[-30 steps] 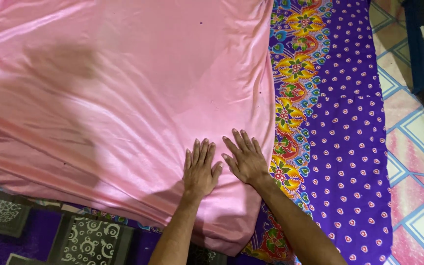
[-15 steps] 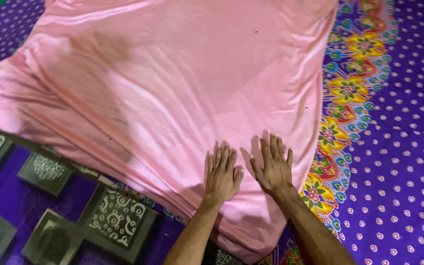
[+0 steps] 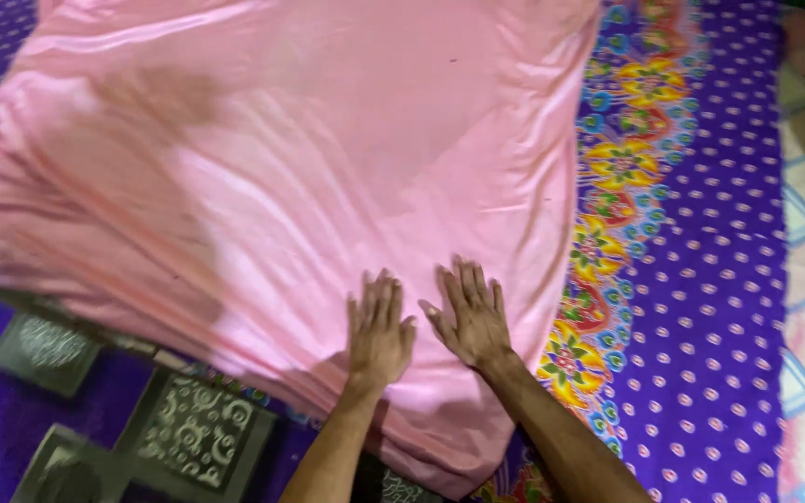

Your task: The person spreads a pink sheet over a mattress covered with a purple patterned sheet. They smooth and adjust the pink sheet across the surface, tucking edges and aligning corners to cover the mattress evenly.

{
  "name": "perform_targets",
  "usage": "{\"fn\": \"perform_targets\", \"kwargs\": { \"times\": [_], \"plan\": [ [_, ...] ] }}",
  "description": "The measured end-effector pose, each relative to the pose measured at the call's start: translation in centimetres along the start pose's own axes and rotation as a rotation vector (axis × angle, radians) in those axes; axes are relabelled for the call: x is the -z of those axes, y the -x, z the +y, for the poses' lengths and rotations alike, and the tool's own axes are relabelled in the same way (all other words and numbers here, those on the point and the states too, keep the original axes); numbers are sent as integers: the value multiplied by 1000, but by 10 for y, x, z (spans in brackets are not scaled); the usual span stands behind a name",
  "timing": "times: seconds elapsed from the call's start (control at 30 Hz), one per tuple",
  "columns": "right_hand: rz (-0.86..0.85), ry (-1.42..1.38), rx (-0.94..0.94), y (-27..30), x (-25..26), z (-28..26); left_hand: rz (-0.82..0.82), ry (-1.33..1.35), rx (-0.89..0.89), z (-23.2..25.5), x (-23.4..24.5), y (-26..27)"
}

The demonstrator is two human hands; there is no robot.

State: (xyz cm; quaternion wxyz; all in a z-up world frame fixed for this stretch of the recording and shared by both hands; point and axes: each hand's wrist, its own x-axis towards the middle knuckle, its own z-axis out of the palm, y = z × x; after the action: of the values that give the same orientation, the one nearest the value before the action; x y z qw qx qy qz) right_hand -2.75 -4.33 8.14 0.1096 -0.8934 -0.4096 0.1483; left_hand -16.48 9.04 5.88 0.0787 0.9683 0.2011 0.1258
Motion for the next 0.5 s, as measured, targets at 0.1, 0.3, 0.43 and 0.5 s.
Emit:
{"fn": "perform_targets", "kwargs": {
  "times": [0.1, 0.3, 0.43, 0.5],
  "plan": [
    [81, 54, -35, 9, 28, 10, -24, -50, 6, 1, -10, -4],
    [177, 66, -118, 12, 13, 70, -238, -58, 36, 18, -18, -23],
    [261, 67, -139, 15, 9, 92, -177, -42, -25, 41, -17, -41],
    [273, 56, -159, 17, 10, 100, -204, -30, -24, 48, -29, -51]
  ]
}}
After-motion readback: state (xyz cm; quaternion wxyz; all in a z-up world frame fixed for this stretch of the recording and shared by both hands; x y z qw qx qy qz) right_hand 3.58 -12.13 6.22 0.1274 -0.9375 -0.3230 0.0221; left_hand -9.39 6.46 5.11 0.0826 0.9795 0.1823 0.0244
